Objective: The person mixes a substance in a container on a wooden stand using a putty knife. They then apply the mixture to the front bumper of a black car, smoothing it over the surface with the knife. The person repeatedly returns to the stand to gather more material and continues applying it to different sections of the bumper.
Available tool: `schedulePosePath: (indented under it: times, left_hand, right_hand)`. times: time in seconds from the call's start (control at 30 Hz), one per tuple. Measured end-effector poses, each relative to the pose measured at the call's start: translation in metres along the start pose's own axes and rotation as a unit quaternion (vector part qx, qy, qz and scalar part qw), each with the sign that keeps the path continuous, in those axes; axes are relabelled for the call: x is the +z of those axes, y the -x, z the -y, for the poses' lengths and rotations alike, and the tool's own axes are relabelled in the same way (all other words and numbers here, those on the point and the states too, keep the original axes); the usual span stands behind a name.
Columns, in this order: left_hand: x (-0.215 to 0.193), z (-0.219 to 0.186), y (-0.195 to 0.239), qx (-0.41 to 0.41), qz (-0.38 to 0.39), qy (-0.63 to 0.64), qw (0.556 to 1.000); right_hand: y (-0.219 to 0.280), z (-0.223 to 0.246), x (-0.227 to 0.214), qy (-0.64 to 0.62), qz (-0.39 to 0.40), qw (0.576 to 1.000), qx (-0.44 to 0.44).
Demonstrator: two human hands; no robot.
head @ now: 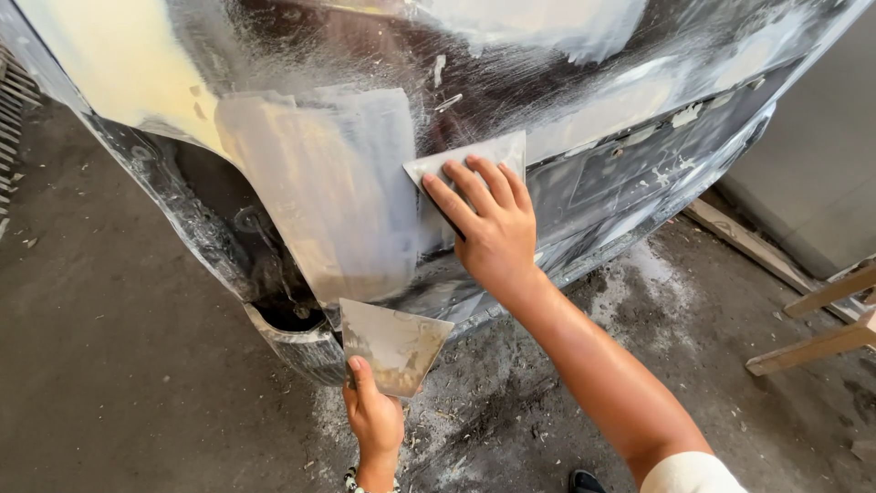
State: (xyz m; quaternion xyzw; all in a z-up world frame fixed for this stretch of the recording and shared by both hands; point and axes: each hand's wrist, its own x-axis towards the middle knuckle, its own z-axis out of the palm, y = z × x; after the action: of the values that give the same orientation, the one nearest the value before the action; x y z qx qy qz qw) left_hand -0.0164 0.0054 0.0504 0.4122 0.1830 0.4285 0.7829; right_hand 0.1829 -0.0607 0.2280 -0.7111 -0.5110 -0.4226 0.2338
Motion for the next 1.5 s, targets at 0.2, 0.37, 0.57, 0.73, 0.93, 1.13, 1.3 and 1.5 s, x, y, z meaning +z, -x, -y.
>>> schedulePosePath:
  times: [0.2, 0.37, 0.57, 0.73, 0.93, 1.13, 1.3, 1.5]
  left_hand:
    - [-0.015, 0.021, -0.010, -0.011, -0.005, 0.013, 1.000]
    - [-0.017, 0.018, -0.013, -0.014, -0.020, 0.016, 1.000]
    - [-0.033, 0.029, -0.003, -0.011, -0.015, 0.001, 1.000]
    - [-0.023, 0.007, 0.008, -0.023, -0.040, 0.003, 0.999]
    - [-0.028, 0.001, 0.016, -0.036, -0.022, -0.021, 0.999]
    - [-0.049, 0.030, 0.019, 0.053, -0.019, -0.094, 0.994]
    - [-0.007, -0.018, 0.025, 0.047, -0.033, -0.103, 0.993]
    - [0.005, -0.050, 0.029, 0.011, -0.044, 0.028, 0.999]
  right_hand:
    - [0.047, 0.008, 0.026, -0.019, 0.027, 0.999, 0.014]
    - [0.095, 0.014, 0.062, -0.017, 0.027, 0.999, 0.022]
    - [0.153, 0.022, 0.080, -0.079, 0.103, 0.991, 0.030]
    - [0.175, 0.024, 0.062, -0.278, 0.172, 0.928, 0.179]
    - [0.162, 0.023, -0.006, -0.738, 0.110, 0.480, 0.461]
    - [0.170, 0.026, -0.031, -0.692, 0.186, 0.565, 0.408]
    - [0.164, 0.045, -0.057, -0.634, 0.260, 0.638, 0.350]
    - [0.213, 0.052, -0.049, -0.575, 0.384, 0.600, 0.403]
